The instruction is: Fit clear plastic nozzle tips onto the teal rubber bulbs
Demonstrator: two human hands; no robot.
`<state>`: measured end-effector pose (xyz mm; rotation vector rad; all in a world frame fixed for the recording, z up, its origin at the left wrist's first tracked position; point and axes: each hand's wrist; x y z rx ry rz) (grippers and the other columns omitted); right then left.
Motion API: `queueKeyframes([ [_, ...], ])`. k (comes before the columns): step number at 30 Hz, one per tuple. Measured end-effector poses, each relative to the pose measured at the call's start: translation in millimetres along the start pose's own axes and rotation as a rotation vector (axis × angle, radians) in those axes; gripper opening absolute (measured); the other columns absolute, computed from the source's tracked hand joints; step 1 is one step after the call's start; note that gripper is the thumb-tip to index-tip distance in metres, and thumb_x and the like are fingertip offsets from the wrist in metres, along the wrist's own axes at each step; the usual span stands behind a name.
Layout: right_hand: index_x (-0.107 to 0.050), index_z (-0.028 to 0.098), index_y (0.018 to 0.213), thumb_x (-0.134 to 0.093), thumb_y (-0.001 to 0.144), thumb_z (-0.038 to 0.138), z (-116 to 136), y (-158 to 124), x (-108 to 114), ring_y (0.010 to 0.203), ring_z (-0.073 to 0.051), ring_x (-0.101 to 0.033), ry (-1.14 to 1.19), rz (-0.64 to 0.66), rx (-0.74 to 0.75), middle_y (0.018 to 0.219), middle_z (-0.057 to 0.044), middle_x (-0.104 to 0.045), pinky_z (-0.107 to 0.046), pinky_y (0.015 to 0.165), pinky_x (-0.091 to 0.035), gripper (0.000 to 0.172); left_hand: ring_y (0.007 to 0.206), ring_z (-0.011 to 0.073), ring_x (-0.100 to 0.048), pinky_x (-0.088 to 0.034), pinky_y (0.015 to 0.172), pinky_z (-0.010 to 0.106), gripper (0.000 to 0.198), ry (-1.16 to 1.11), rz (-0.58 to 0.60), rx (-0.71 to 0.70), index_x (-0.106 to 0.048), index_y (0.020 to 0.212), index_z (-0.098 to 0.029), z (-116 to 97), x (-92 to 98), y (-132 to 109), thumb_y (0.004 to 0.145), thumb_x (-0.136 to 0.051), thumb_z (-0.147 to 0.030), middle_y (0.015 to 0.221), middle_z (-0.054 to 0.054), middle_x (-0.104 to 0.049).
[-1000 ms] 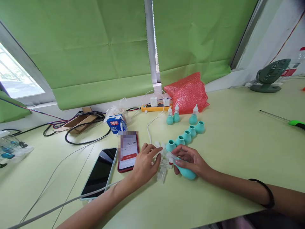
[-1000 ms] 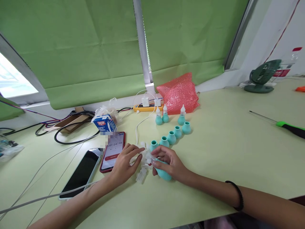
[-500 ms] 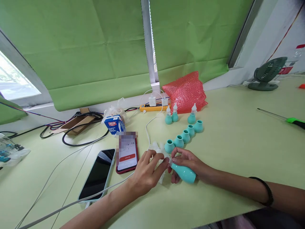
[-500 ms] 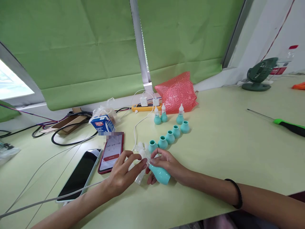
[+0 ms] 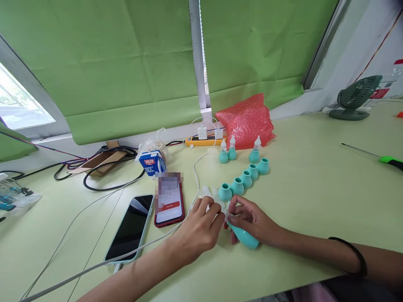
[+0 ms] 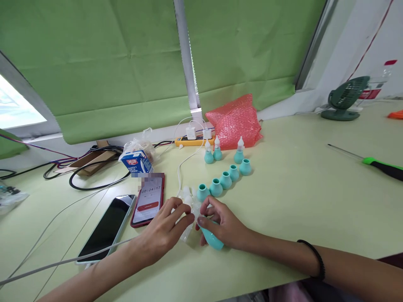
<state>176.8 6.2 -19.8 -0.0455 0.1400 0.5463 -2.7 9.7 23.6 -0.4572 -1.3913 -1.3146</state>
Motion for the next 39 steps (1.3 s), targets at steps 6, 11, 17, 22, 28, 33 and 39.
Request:
queueKeyframes([
  [6, -0.034, 0.019, 0.075, -0.055, 0.074, 0.039, 7.6, -5.1, -5.8, 0.050, -0.010, -0.057, -0.130, -0.037, 0.057, 0.067, 0.003, -0.052, -0.023, 0.047, -0.047, 0.029, 0.071, 0.0220, -0.046, -0.040, 0.059, 0.036, 0.016, 0.223, -0.028, -0.116, -0.057, 0.075, -0.005, -9.2, 2.9, 3.4, 0.078, -0.042, -0.006, 0.074, 0.012, -0.053],
  [11, -0.035, 0.020, 0.076, -0.053, 0.076, 0.038, 6.8, -6.0, -5.9, 0.050, -0.010, -0.057, -0.095, -0.036, 0.074, 0.069, 0.003, -0.053, -0.022, 0.046, -0.045, 0.026, 0.072, 0.0225, -0.045, -0.040, 0.057, 0.036, 0.017, 0.127, -0.068, -0.083, -0.057, 0.074, -0.006, -2.2, -2.9, 1.8, 0.080, -0.040, -0.008, 0.071, 0.011, -0.053],
  [17, -0.030, 0.021, 0.074, -0.051, 0.077, 0.039, 9.3, -2.1, -0.3, 0.047, -0.012, -0.059, -0.014, -0.082, 0.074, 0.073, 0.002, -0.056, -0.023, 0.044, -0.045, 0.028, 0.070, 0.0170, -0.042, -0.041, 0.060, 0.033, 0.007, -0.023, -0.185, 0.004, -0.053, 0.073, -0.007, 2.7, -11.2, -2.1, 0.076, -0.049, -0.005, 0.069, 0.007, -0.053],
  [22, -0.032, 0.021, 0.077, -0.052, 0.076, 0.040, 11.9, -4.0, -0.1, 0.049, -0.012, -0.059, -0.020, -0.031, 0.034, 0.073, 0.001, -0.057, -0.023, 0.045, -0.044, 0.028, 0.076, 0.0165, -0.038, -0.042, 0.064, 0.030, 0.016, -0.165, -0.215, 0.141, -0.053, 0.094, -0.010, 4.5, -11.1, -1.7, 0.078, -0.052, -0.010, 0.081, 0.008, -0.053],
  [28, -0.032, 0.021, 0.077, -0.051, 0.077, 0.040, 8.4, -4.6, -1.4, 0.047, -0.011, -0.058, -0.047, -0.044, 0.008, 0.072, 0.001, -0.056, -0.023, 0.044, -0.044, 0.027, 0.077, 0.0182, -0.040, -0.040, 0.064, 0.032, 0.013, -0.091, -0.120, 0.086, -0.056, 0.088, -0.011, 4.1, -8.0, -3.8, 0.078, -0.048, -0.008, 0.081, 0.007, -0.054],
  [33, -0.033, 0.020, 0.075, -0.055, 0.074, 0.037, 10.6, -6.8, -7.3, 0.048, -0.009, -0.055, -0.103, -0.092, 0.040, 0.070, 0.002, -0.053, -0.022, 0.044, -0.044, 0.028, 0.075, 0.0218, -0.044, -0.038, 0.061, 0.037, 0.017, 0.189, -0.113, -0.113, -0.059, 0.072, -0.007, -7.1, 1.0, -1.2, 0.077, -0.042, -0.006, 0.074, 0.011, -0.055],
  [39, -0.035, 0.020, 0.074, -0.058, 0.073, 0.031, 11.0, -10.2, -10.1, 0.053, -0.010, -0.052, -0.235, -0.115, 0.106, 0.064, 0.004, -0.048, -0.022, 0.048, -0.045, 0.025, 0.076, 0.0223, -0.045, -0.037, 0.063, 0.039, 0.024, 0.308, -0.089, -0.196, -0.061, 0.072, -0.008, -18.3, 8.1, 2.7, 0.073, -0.037, -0.005, 0.074, 0.012, -0.058],
])
Point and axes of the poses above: each hand's wrist, its own y-axis towards the middle knuckle, its own x-axis out of the back of the hand, z = x × y
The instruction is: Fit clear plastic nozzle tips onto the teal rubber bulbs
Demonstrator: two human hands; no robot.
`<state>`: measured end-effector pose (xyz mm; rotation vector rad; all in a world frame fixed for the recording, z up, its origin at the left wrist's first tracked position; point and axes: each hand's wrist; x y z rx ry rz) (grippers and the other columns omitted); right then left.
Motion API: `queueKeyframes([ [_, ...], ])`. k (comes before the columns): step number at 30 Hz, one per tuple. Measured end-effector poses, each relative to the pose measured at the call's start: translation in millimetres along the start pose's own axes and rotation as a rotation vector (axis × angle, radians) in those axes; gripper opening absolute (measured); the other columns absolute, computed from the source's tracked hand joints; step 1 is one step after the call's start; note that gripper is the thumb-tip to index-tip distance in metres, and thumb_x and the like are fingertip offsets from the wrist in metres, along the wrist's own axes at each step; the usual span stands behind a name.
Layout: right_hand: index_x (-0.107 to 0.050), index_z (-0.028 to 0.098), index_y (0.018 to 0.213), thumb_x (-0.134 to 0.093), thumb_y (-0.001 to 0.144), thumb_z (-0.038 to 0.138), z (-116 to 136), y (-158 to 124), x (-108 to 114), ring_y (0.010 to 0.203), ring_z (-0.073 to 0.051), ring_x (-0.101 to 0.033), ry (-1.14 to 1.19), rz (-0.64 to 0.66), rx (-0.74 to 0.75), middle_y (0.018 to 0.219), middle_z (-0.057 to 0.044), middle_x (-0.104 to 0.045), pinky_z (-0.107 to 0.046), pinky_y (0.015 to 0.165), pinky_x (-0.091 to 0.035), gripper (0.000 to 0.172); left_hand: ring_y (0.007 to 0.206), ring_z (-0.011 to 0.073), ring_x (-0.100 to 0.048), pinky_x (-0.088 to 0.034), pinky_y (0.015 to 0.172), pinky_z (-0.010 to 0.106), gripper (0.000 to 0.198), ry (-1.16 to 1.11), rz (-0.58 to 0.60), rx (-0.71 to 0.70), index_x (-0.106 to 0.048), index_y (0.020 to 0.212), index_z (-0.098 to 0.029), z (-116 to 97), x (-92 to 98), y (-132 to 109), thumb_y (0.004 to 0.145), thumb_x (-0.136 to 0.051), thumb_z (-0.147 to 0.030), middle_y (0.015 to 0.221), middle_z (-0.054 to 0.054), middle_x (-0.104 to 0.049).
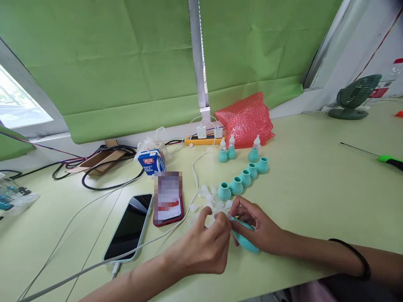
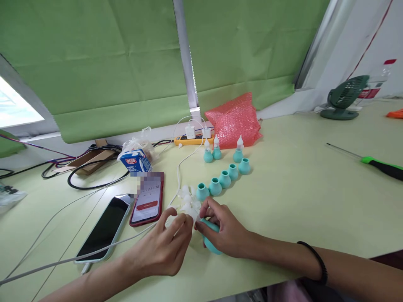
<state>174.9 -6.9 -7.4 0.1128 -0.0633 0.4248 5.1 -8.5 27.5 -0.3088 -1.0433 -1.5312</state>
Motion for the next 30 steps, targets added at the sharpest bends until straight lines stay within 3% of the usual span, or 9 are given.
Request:
queueKeyframes([
  [8, -0.037, 0.020, 0.075, -0.050, 0.079, 0.033, -3.2, -1.3, 1.3, 0.055, -0.011, -0.053, -0.150, -0.037, 0.071, 0.066, 0.002, -0.049, -0.023, 0.052, -0.045, 0.018, 0.074, 0.0226, -0.046, -0.038, 0.061, 0.040, 0.022, -0.032, -0.098, -0.060, -0.058, 0.065, -0.009, -0.4, -6.3, -5.5, 0.069, -0.037, -0.006, 0.066, 0.011, -0.056],
  [18, -0.034, 0.021, 0.074, -0.054, 0.076, 0.032, -2.8, -1.0, -0.7, 0.051, -0.011, -0.055, 0.063, -0.050, 0.038, 0.069, 0.002, -0.050, -0.024, 0.047, -0.044, 0.023, 0.069, 0.0203, -0.046, -0.041, 0.057, 0.037, 0.024, -0.135, -0.261, -0.062, -0.058, 0.057, -0.009, 8.3, -15.7, -11.2, 0.071, -0.038, -0.004, 0.062, 0.011, -0.056],
  [25, -0.028, 0.022, 0.071, -0.051, 0.078, 0.034, 5.0, 6.2, 9.1, 0.045, -0.011, -0.054, 0.209, -0.241, 0.121, 0.071, 0.002, -0.053, -0.026, 0.045, -0.043, 0.026, 0.068, 0.0172, -0.043, -0.040, 0.053, 0.030, 0.013, -0.188, -0.335, 0.131, -0.055, 0.062, -0.011, 20.2, -22.2, -15.6, 0.073, -0.051, -0.006, 0.063, 0.007, -0.055],
  [30, -0.038, 0.023, 0.082, -0.060, 0.071, 0.029, 6.5, 3.6, 12.8, 0.060, -0.013, -0.056, -0.015, -0.234, 0.161, 0.073, 0.000, -0.056, -0.028, 0.058, -0.046, 0.026, 0.069, 0.0169, -0.042, -0.043, 0.059, 0.031, 0.012, -0.340, -0.115, 0.476, -0.059, 0.065, -0.012, 32.0, -42.5, -18.8, 0.074, -0.052, -0.009, 0.063, 0.006, -0.056],
])
Point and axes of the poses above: each hand's wrist, its own y-axis towards the middle knuckle, its own x-axis out of the back of the hand, z = x × y
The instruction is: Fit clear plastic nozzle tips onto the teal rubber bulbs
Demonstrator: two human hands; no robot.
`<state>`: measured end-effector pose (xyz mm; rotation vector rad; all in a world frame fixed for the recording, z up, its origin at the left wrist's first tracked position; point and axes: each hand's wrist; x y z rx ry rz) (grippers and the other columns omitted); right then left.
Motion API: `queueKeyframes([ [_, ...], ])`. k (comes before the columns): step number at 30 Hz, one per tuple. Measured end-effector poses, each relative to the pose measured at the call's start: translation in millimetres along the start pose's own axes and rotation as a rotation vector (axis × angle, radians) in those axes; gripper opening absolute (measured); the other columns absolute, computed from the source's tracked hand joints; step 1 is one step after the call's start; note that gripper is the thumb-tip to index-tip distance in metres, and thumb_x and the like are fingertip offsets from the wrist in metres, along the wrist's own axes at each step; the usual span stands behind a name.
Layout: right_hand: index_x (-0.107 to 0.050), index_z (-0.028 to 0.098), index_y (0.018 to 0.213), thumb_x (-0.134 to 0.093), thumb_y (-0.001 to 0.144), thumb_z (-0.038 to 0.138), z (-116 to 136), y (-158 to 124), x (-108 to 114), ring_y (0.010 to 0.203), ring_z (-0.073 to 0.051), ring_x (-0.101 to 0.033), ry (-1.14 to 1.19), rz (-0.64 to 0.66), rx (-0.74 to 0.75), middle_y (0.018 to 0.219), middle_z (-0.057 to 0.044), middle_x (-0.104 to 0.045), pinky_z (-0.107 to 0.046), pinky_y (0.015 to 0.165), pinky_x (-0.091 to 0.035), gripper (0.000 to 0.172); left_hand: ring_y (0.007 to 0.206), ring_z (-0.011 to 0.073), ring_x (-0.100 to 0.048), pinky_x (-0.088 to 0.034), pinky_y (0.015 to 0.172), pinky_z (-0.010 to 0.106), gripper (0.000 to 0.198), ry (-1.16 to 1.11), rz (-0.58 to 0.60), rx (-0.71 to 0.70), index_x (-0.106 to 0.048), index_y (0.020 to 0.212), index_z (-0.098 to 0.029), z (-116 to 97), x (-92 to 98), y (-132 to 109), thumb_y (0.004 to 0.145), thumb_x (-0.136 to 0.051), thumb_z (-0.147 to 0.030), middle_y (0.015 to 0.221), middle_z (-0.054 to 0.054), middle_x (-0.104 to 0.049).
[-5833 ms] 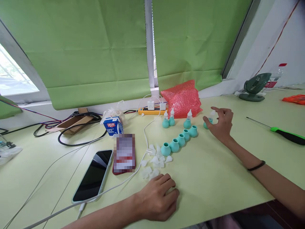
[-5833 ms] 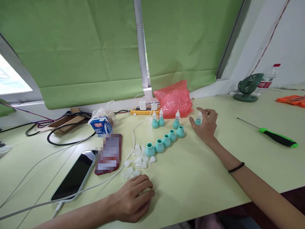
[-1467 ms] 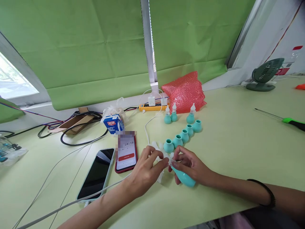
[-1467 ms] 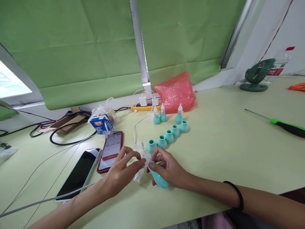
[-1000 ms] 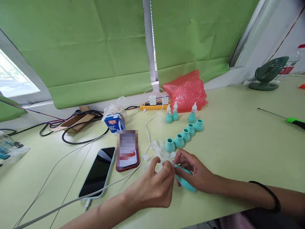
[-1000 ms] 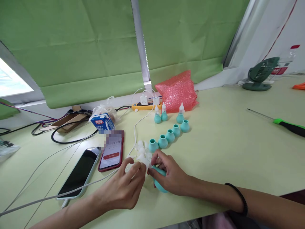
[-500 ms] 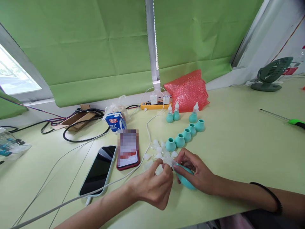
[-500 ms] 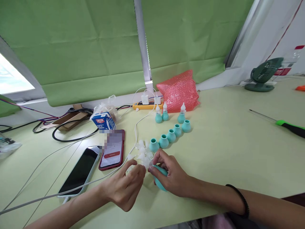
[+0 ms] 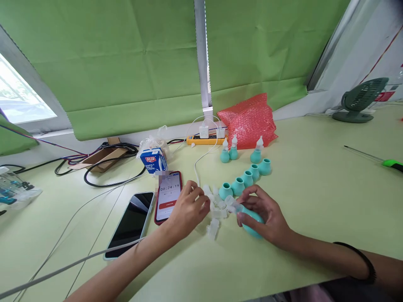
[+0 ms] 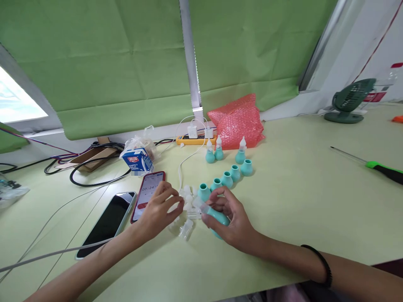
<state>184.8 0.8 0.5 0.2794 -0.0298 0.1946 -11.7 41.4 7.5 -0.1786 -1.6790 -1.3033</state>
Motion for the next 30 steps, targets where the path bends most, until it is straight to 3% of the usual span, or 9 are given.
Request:
queueKeyframes([
  [4, -0.052, 0.019, 0.082, -0.070, 0.058, 0.033, -1.9, 2.0, 1.4, 0.073, -0.018, -0.056, -0.185, -0.020, -0.067, 0.076, -0.004, -0.059, -0.029, 0.065, -0.045, 0.033, 0.071, 0.0189, -0.043, -0.043, 0.058, 0.030, 0.015, -0.056, 0.221, 0.263, -0.064, 0.067, -0.013, 7.5, -5.8, 0.3, 0.074, -0.051, -0.010, 0.062, 0.006, -0.057],
  [8, -0.054, 0.017, 0.076, -0.067, 0.060, 0.037, -2.8, 3.6, -0.4, 0.069, -0.016, -0.054, -0.191, 0.048, -0.102, 0.072, -0.002, -0.057, -0.027, 0.062, -0.045, 0.028, 0.071, 0.0185, -0.043, -0.041, 0.060, 0.028, 0.022, -0.102, 0.350, 0.329, -0.065, 0.071, -0.014, 4.7, -2.3, 1.6, 0.078, -0.044, -0.007, 0.065, 0.006, -0.058],
  [11, -0.050, 0.017, 0.078, -0.059, 0.069, 0.038, -4.0, 1.0, -3.2, 0.065, -0.013, -0.051, -0.162, 0.155, -0.101, 0.070, 0.000, -0.053, -0.023, 0.059, -0.043, 0.024, 0.071, 0.0190, -0.042, -0.040, 0.060, 0.029, 0.023, -0.142, 0.354, 0.345, -0.063, 0.084, -0.013, -0.6, 3.4, 4.8, 0.081, -0.040, -0.009, 0.066, 0.006, -0.058],
  [15, -0.045, 0.019, 0.084, -0.047, 0.079, 0.037, -1.7, -4.9, -5.2, 0.063, -0.011, -0.049, -0.268, 0.331, -0.100, 0.071, 0.001, -0.052, -0.022, 0.060, -0.042, 0.019, 0.075, 0.0187, -0.043, -0.040, 0.065, 0.031, 0.025, -0.274, 0.258, 0.330, -0.056, 0.096, -0.012, -15.4, 16.4, 9.2, 0.084, -0.034, -0.015, 0.075, 0.007, -0.058],
  [20, -0.045, 0.018, 0.089, -0.045, 0.080, 0.032, 11.2, -13.4, -7.6, 0.073, -0.013, -0.051, -0.504, 0.471, 0.021, 0.082, -0.002, -0.055, -0.025, 0.068, -0.041, 0.016, 0.067, 0.0186, -0.043, -0.036, 0.053, 0.028, 0.031, -0.260, 0.374, 0.147, -0.053, 0.070, -0.013, -42.4, 28.4, 7.1, 0.083, -0.035, -0.035, 0.063, 0.006, -0.053],
  [23, -0.046, 0.018, 0.084, -0.047, 0.078, 0.029, 18.0, -17.2, -9.1, 0.071, -0.014, -0.052, -0.539, 0.530, 0.028, 0.079, -0.003, -0.057, -0.025, 0.066, -0.042, 0.013, 0.054, 0.0134, -0.041, -0.031, 0.047, 0.024, 0.035, -0.292, 0.482, 0.099, -0.049, 0.064, -0.014, -50.8, 29.5, 5.8, 0.086, -0.029, -0.033, 0.055, 0.002, -0.048],
  [30, -0.051, 0.017, 0.081, -0.052, 0.076, 0.030, 22.7, -21.4, -6.1, 0.067, -0.015, -0.055, -0.623, 0.527, 0.090, 0.071, -0.002, -0.059, -0.025, 0.063, -0.045, 0.015, 0.044, 0.0059, -0.027, -0.025, 0.045, 0.019, 0.037, -0.685, 0.674, 0.253, -0.030, 0.055, -0.016, -46.0, 33.0, 11.4, 0.089, -0.023, -0.030, 0.049, -0.006, -0.030],
])
Point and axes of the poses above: each hand's wrist, its own y-axis towards the middle knuckle, its own x-axis out of the back of the hand, z = x × y
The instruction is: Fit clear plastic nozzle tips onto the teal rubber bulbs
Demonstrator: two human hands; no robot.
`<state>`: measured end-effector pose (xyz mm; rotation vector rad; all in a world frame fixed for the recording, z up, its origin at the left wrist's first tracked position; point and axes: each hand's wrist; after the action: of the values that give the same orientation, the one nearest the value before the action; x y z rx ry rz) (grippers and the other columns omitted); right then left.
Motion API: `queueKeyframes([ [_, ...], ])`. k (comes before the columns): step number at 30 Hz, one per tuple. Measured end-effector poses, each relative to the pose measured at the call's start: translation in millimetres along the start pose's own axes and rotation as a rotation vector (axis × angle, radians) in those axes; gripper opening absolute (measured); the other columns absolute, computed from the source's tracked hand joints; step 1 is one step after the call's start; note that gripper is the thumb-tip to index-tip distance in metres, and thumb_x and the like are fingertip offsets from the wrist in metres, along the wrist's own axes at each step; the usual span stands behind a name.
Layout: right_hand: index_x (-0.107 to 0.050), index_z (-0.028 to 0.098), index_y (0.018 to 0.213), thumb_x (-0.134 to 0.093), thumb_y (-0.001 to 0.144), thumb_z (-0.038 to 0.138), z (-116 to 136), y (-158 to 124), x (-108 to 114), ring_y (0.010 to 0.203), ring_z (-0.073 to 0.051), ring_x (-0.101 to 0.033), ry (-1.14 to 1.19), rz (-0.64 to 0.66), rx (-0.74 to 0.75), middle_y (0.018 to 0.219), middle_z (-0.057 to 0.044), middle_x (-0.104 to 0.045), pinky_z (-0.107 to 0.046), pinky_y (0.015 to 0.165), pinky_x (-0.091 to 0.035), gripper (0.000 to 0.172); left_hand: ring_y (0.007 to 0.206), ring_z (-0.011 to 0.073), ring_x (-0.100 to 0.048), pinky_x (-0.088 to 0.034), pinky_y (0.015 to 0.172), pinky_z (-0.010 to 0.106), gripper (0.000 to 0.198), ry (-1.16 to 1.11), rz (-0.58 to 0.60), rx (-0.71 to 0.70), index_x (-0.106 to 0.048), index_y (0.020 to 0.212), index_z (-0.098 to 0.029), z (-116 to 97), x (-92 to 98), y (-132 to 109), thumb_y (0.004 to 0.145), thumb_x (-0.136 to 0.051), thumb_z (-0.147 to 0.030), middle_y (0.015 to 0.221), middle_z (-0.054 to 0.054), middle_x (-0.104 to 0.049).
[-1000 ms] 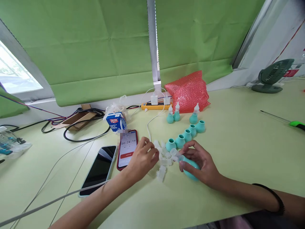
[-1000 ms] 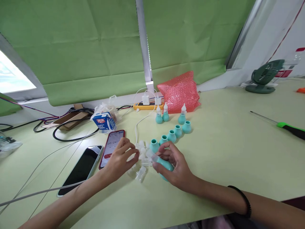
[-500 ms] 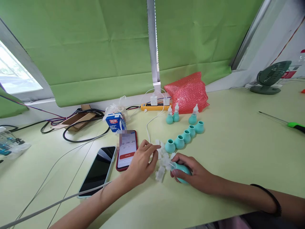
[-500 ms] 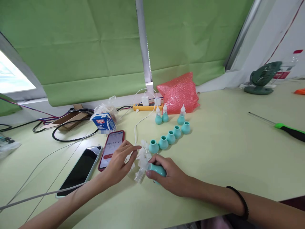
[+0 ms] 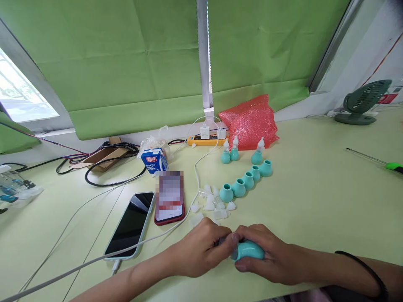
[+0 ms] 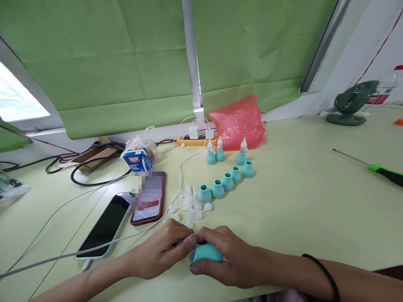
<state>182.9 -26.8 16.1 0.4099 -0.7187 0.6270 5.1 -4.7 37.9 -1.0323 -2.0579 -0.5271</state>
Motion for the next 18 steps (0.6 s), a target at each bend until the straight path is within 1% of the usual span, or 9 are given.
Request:
queueKeyframes([
  [3, -0.053, 0.016, 0.080, -0.048, 0.078, 0.036, -3.1, -1.5, -1.6, 0.060, -0.014, -0.055, -0.043, -0.040, 0.097, 0.065, -0.003, -0.059, -0.023, 0.058, -0.044, 0.021, 0.045, 0.0058, -0.023, -0.022, 0.043, 0.019, 0.038, -0.167, 0.051, 0.035, -0.028, 0.055, -0.016, 1.6, 1.8, -0.1, 0.088, -0.025, -0.033, 0.049, -0.006, -0.027],
  [8, -0.054, 0.015, 0.081, -0.036, 0.083, 0.044, -8.4, -1.5, -6.2, 0.058, -0.014, -0.055, -0.130, -0.115, 0.209, 0.064, -0.005, -0.060, -0.022, 0.055, -0.043, 0.034, 0.047, 0.0060, -0.023, -0.021, 0.043, 0.020, 0.038, -0.348, 0.091, 0.049, -0.029, 0.053, -0.016, 3.4, 3.2, 0.7, 0.086, -0.027, -0.035, 0.050, -0.006, -0.029],
  [10, -0.053, 0.015, 0.083, -0.034, 0.084, 0.043, -10.4, -0.9, -7.4, 0.058, -0.013, -0.055, -0.159, -0.121, 0.283, 0.066, -0.005, -0.061, -0.022, 0.055, -0.043, 0.034, 0.045, 0.0056, -0.025, -0.022, 0.042, 0.020, 0.039, -0.435, 0.121, 0.078, -0.030, 0.051, -0.016, 3.7, 3.6, 1.4, 0.085, -0.030, -0.037, 0.048, -0.005, -0.031],
  [12, -0.052, 0.015, 0.087, -0.035, 0.085, 0.039, -13.0, -0.3, -7.5, 0.060, -0.013, -0.056, -0.223, -0.118, 0.408, 0.068, -0.005, -0.061, -0.022, 0.056, -0.042, 0.029, 0.039, 0.0052, -0.025, -0.023, 0.039, 0.019, 0.043, -0.570, 0.159, 0.156, -0.028, 0.048, -0.017, 4.7, 4.7, 2.1, 0.085, -0.025, -0.039, 0.042, -0.006, -0.030],
  [13, -0.051, 0.015, 0.088, -0.036, 0.085, 0.037, -14.5, 0.0, -7.1, 0.061, -0.013, -0.056, -0.253, -0.121, 0.456, 0.068, -0.004, -0.061, -0.022, 0.057, -0.042, 0.026, 0.037, 0.0052, -0.025, -0.023, 0.038, 0.019, 0.044, -0.621, 0.152, 0.207, -0.028, 0.047, -0.017, 5.7, 5.9, 2.6, 0.085, -0.022, -0.040, 0.040, -0.006, -0.029],
  [14, -0.050, 0.016, 0.090, -0.037, 0.084, 0.035, -16.1, 0.3, -6.4, 0.062, -0.013, -0.056, -0.271, -0.131, 0.481, 0.068, -0.004, -0.060, -0.022, 0.058, -0.042, 0.024, 0.036, 0.0053, -0.025, -0.023, 0.037, 0.019, 0.045, -0.631, 0.109, 0.255, -0.027, 0.047, -0.018, 7.2, 7.6, 3.1, 0.085, -0.019, -0.041, 0.039, -0.006, -0.028],
  [15, -0.049, 0.016, 0.091, -0.039, 0.084, 0.034, -17.7, 0.4, -5.7, 0.063, -0.013, -0.056, -0.274, -0.150, 0.482, 0.068, -0.004, -0.060, -0.022, 0.060, -0.042, 0.022, 0.036, 0.0056, -0.026, -0.023, 0.038, 0.019, 0.046, -0.580, 0.030, 0.294, -0.028, 0.048, -0.018, 9.3, 9.9, 3.8, 0.085, -0.018, -0.041, 0.039, -0.006, -0.029],
  [16, -0.047, 0.016, 0.092, -0.040, 0.083, 0.033, -19.3, 0.4, -5.0, 0.065, -0.012, -0.056, -0.261, -0.179, 0.458, 0.069, -0.003, -0.060, -0.022, 0.062, -0.042, 0.020, 0.038, 0.0061, -0.028, -0.024, 0.039, 0.019, 0.045, -0.459, -0.074, 0.320, -0.030, 0.049, -0.017, 12.0, 12.8, 4.6, 0.085, -0.018, -0.042, 0.041, -0.005, -0.032],
  [18, -0.045, 0.017, 0.092, -0.042, 0.081, 0.032, -22.0, 0.1, -4.0, 0.069, -0.012, -0.057, -0.216, -0.239, 0.395, 0.073, -0.004, -0.060, -0.022, 0.067, -0.042, 0.019, 0.044, 0.0080, -0.034, -0.026, 0.043, 0.020, 0.042, -0.075, -0.283, 0.334, -0.036, 0.054, -0.017, 19.4, 19.4, 6.9, 0.085, -0.024, -0.043, 0.048, -0.003, -0.038],
])
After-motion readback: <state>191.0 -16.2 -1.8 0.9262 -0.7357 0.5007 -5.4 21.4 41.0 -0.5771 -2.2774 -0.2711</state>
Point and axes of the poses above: each hand's wrist, its own y-axis towards the middle knuckle, its own x-axis out of the back of the hand, z = x × y
